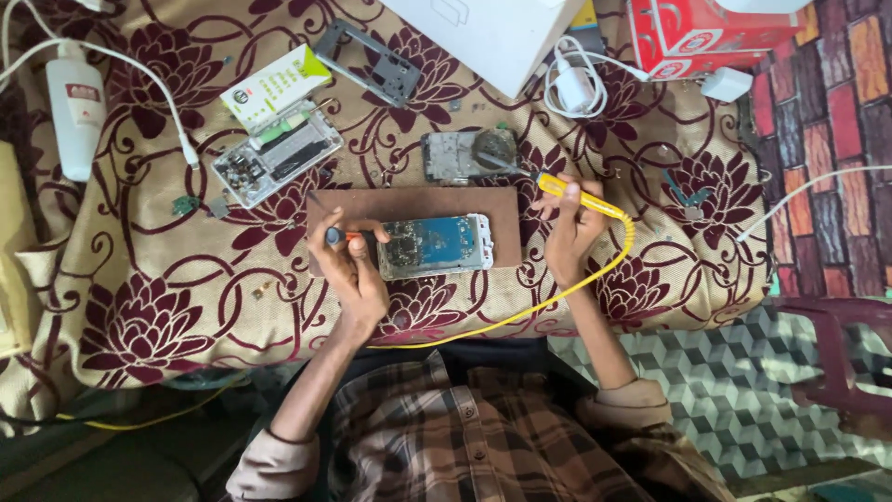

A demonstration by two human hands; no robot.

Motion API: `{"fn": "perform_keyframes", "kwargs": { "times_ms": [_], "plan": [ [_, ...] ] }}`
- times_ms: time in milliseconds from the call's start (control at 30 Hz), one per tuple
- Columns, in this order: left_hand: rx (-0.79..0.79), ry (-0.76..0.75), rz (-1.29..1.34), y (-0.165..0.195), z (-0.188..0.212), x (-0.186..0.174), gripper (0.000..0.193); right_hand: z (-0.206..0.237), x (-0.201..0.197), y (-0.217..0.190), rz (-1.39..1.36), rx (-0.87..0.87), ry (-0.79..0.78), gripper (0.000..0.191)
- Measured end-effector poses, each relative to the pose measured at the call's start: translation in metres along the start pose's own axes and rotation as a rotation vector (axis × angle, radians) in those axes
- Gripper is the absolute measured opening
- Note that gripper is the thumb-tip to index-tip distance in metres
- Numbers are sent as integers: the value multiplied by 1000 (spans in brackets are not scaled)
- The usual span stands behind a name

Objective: The person uses a soldering iron and tweezers to work on a small blue circuit board placed on a brown mat. They repeatedly apply the soldering iron to various points on the board while holding it steady with tweezers.

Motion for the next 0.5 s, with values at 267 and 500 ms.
{"fn": "perform_keyframes", "kwargs": {
  "times_ms": [267,500],
  "plan": [
    [-29,-14,-40,1,2,-7,32,5,1,4,-140,17,100,26],
    [37,-42,-220,16,-4,-14,31,14,4,-6,-108,-52,81,31]
  ]
}}
Point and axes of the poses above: each hand's wrist, its own z-axis away from the middle knuckle, its own x-axis out of the palm, y = z × x, the point moved 8 cm from there along -z, towards the middle knuckle, and after that the axes turned 10 degrees about -y, right-handed, at the moved point
